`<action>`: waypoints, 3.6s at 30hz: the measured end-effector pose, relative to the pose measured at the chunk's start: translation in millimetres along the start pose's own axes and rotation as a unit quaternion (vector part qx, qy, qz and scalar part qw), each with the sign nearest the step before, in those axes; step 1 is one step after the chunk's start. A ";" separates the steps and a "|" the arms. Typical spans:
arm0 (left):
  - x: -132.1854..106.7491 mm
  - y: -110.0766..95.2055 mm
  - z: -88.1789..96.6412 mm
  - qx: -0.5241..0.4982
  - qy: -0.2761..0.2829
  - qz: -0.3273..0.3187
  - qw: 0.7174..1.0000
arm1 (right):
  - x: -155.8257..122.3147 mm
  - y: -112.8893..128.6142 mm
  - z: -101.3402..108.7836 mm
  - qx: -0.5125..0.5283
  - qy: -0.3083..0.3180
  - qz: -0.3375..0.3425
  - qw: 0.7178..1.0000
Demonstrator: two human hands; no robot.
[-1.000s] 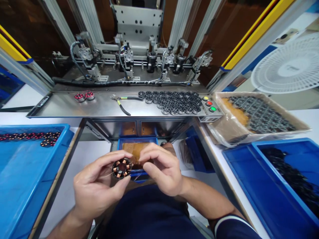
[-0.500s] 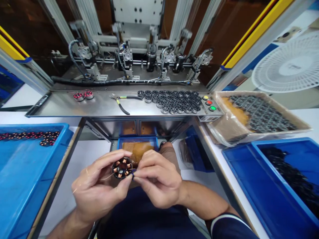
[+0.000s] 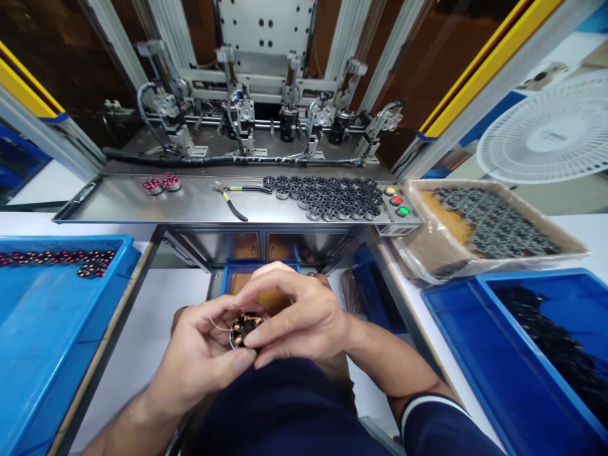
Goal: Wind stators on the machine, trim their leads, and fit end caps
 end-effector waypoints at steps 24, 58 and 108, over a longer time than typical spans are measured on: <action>-9.0 -8.3 -0.7 0.054 -0.126 -0.164 0.977 | -19.6 15.8 -20.6 -0.095 -0.255 -0.130 0.954; -4.6 19.9 -8.5 -0.135 0.131 0.052 0.981 | -13.1 20.9 -8.3 -0.183 -0.106 -0.094 0.973; -8.8 28.7 2.3 -0.123 0.050 0.070 0.989 | -22.9 6.4 5.2 -0.087 -0.047 -0.070 0.993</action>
Point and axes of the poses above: each hand's wrist, its own x-axis towards the middle knuckle, its own z-axis out of the back of the hand, y = z × x, the point moved 6 cm from there along x, towards the middle knuckle, and after that the axes turned 8 degrees about y, right-handed, at the moved point
